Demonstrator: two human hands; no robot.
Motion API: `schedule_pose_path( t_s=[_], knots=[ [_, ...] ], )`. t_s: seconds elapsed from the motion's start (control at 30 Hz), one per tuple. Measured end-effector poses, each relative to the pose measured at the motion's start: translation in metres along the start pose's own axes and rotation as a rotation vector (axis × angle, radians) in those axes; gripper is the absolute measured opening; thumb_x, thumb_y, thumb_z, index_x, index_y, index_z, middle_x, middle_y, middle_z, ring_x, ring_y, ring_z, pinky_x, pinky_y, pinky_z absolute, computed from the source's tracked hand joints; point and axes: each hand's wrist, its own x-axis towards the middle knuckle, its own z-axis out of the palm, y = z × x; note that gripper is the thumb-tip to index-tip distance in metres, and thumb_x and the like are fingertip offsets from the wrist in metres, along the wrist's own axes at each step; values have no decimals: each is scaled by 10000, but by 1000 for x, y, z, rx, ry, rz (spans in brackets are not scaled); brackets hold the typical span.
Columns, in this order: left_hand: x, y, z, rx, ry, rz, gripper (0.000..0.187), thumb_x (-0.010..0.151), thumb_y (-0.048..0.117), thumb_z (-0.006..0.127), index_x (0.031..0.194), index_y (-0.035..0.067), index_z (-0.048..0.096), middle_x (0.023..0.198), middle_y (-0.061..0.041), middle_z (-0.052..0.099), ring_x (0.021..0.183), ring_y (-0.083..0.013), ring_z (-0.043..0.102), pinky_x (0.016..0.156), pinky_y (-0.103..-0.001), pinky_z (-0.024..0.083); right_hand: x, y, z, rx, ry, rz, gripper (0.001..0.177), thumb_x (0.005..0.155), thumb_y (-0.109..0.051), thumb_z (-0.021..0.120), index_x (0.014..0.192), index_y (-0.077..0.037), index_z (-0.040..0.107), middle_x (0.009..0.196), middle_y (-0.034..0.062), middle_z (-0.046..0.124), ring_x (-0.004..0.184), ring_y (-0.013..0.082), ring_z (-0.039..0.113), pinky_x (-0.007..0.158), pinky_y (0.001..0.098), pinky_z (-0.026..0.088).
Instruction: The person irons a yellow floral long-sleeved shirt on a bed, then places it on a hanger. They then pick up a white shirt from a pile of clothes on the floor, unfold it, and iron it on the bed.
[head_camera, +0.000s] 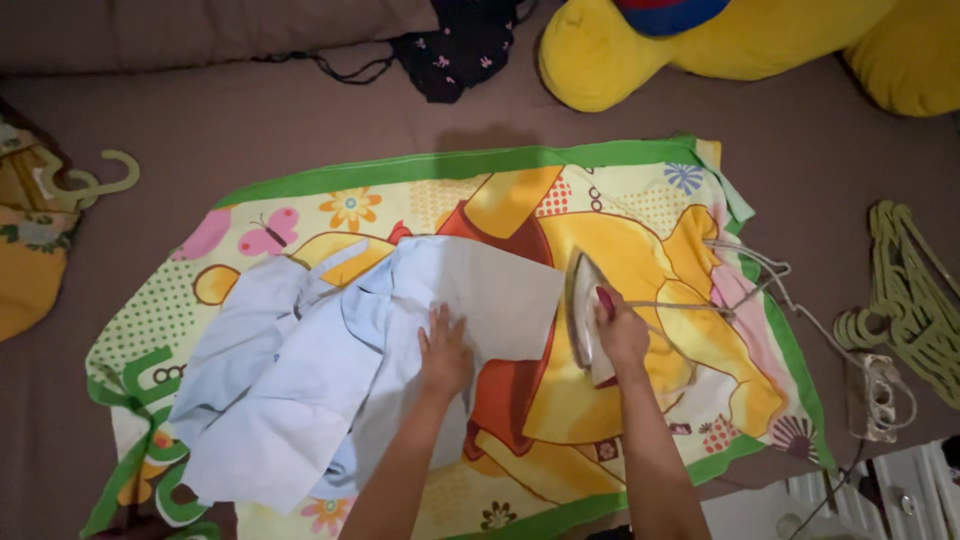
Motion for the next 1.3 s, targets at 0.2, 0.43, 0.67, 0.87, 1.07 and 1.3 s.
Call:
schedule_pose_path(
  t_s=[0.2,0.43,0.67,0.87,1.07,1.3],
  knots=[
    [6,-17,-3,-6,-35,-35,662,883,223,683,1490,94,452,1678,-174,161,1566,-369,61,1208,-637,148,-41,-76,24,141,-257,-197,360,937,-404,629,1283,-327,693,1048,110,759,914,350,720,799,463,574],
    [23,-30,-13,-28,-43,-66,741,856,234,740,1519,123,430,1688,-127,141,1577,-351,56,1220,-628,131,-36,-142,85,114,-129,-251,351,922,-345,637,1255,-233,659,1083,124,737,934,379,701,788,511,556],
    [31,-50,5,23,-114,-95,890,767,300,815,1539,191,386,1694,-119,79,1561,-353,66,1225,-623,126,46,-178,111,59,-175,-163,394,982,-357,593,1342,-196,585,961,194,726,861,424,691,758,554,539],
    [34,-51,4,4,-89,-72,894,718,238,814,1517,185,418,1695,-130,106,1560,-369,118,1206,-629,171,-27,-162,86,115,-232,-155,412,933,-351,609,1329,-237,599,1074,170,735,914,420,700,801,534,553],
    [34,-48,8,77,-5,-45,897,699,207,814,1513,191,437,1686,-135,152,1550,-371,165,1185,-626,218,25,-181,108,16,-198,-139,369,972,-356,603,1311,-209,605,1055,177,742,948,406,704,827,527,553],
    [30,-47,4,21,-40,-78,929,697,233,851,1521,222,421,1694,-103,147,1558,-332,162,1200,-593,225,28,-182,110,124,-130,-229,392,942,-312,604,1319,-204,591,1089,156,740,913,421,696,762,538,549]
  ],
)
